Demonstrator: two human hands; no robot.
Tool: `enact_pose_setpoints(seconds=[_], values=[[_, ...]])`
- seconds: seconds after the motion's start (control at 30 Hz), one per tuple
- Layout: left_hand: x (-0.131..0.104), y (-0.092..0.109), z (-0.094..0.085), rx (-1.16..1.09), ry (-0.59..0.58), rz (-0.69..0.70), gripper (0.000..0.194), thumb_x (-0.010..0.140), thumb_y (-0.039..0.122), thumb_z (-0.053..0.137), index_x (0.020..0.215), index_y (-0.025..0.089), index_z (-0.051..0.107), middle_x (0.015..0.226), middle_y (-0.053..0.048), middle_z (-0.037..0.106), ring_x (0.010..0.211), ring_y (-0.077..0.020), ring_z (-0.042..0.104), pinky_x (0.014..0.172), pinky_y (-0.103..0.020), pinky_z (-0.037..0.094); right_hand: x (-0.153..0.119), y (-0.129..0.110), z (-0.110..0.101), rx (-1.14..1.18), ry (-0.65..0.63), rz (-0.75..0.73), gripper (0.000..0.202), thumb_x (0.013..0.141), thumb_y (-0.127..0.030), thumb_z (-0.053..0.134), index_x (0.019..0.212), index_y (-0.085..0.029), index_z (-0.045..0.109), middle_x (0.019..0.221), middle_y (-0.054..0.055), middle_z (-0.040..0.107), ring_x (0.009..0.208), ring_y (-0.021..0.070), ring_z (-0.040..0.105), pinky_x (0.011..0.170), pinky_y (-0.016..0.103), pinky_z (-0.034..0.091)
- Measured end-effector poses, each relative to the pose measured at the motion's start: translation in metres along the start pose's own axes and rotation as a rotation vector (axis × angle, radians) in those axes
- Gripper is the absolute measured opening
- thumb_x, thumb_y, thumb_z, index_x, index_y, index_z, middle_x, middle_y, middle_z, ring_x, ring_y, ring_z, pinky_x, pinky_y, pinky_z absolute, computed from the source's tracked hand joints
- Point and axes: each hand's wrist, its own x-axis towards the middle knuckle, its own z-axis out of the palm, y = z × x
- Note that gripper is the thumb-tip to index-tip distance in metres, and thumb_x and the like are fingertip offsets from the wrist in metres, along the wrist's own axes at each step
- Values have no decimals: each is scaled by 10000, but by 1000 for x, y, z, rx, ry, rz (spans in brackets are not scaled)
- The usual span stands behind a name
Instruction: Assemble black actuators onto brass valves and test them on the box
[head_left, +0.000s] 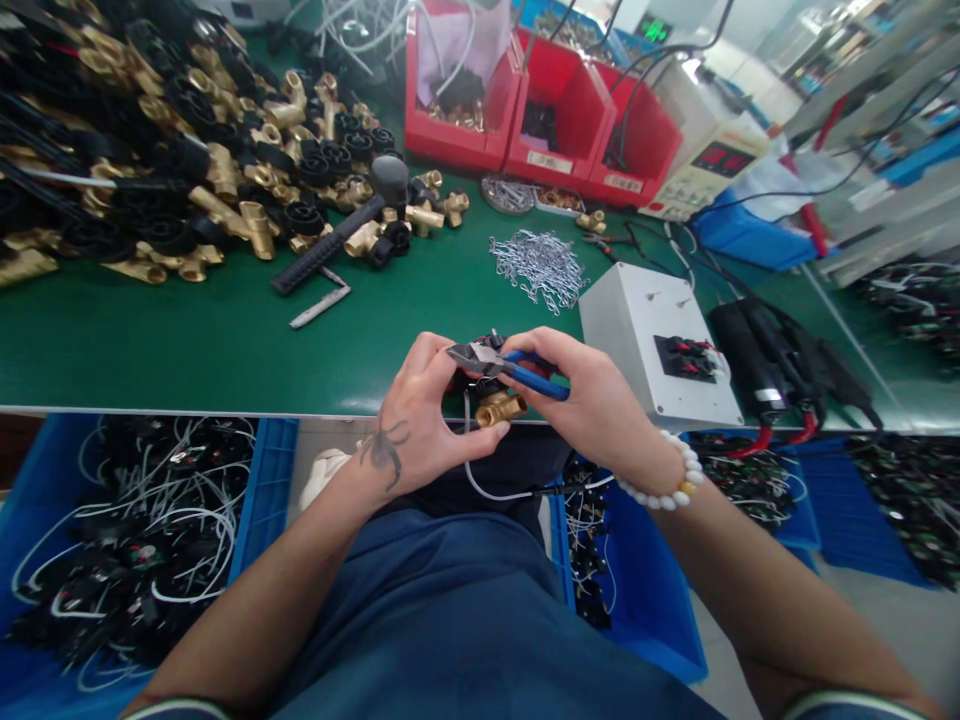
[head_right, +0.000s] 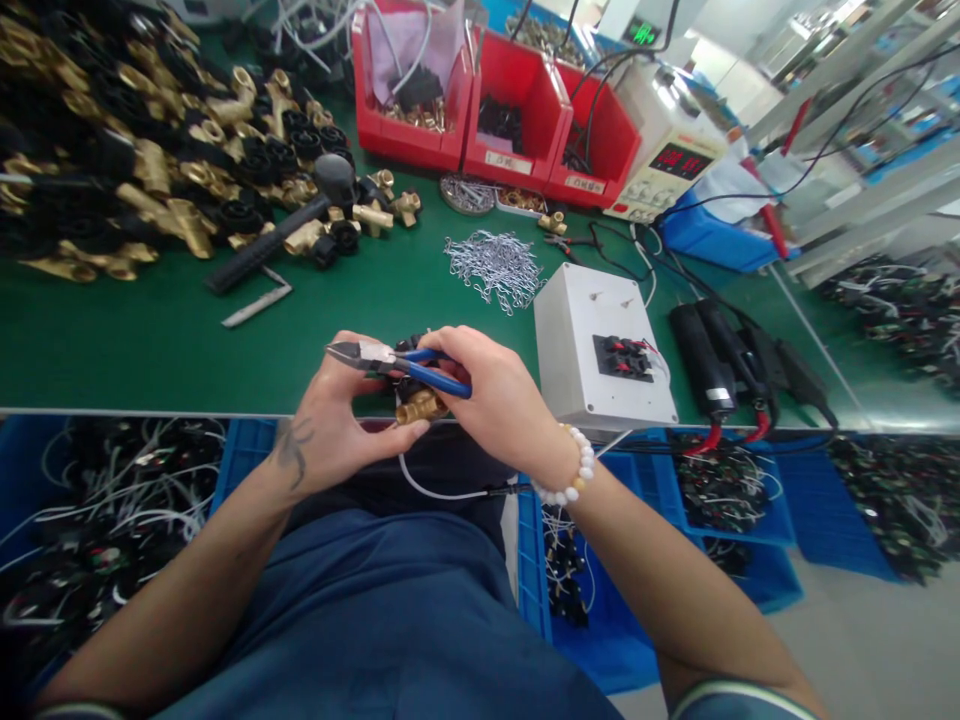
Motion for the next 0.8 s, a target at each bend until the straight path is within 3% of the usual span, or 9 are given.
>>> enact_pose_setpoints(seconds=[0.1,0.33,0.5,0.63,0.73,0.8], values=[[0,-1,3,25,13,24,454,680,255,838,1044,202,573,1055,-71,547,977,-243,601,818,-438,587,-2,-4,-1,-97,-15,-8,235,850,-43,565,1022,-176,657,951,40,642,868,166,606,760,271,472],[1,5,6,145,12,106,439,662,234,839,1012,203,576,1036,-62,578,994,-248,608,839,-423,576,-11,-14,2,-352,-28,-121,193,974,-95,497,1076,-146,653,1012,95,607,892,198,580,770,308,471],[1,3,1,111,-11,89,421,671,240,838,1007,212,586,1034,-46,574,978,-228,613,825,-408,577,-5,-3,-4,-284,-109,-291,216,952,-64,477,1095,-147,616,1054,111,621,949,203,586,810,307,491],[3,-3,-3,14,-81,69,404,725,343,839,1018,207,596,1069,-58,561,988,-223,597,819,-404,578,3,7,-7,-254,-164,-421,332,890,-13,444,1135,-175,598,1112,108,629,1024,207,587,833,309,497],[4,-3,-4,-29,-49,45,396,718,318,842,1003,207,591,1056,-56,561,974,-216,600,803,-389,575,4,2,-15,-238,-101,-382,232,938,-81,470,1092,-187,608,1070,89,634,971,193,603,805,307,504],[4,-1,-4,-46,-27,-7,368,710,262,838,972,209,585,1055,-57,566,979,-212,606,803,-378,575,0,-2,-22,-206,63,-257,115,958,-154,542,1043,-196,608,1005,66,631,895,179,604,779,306,507]])
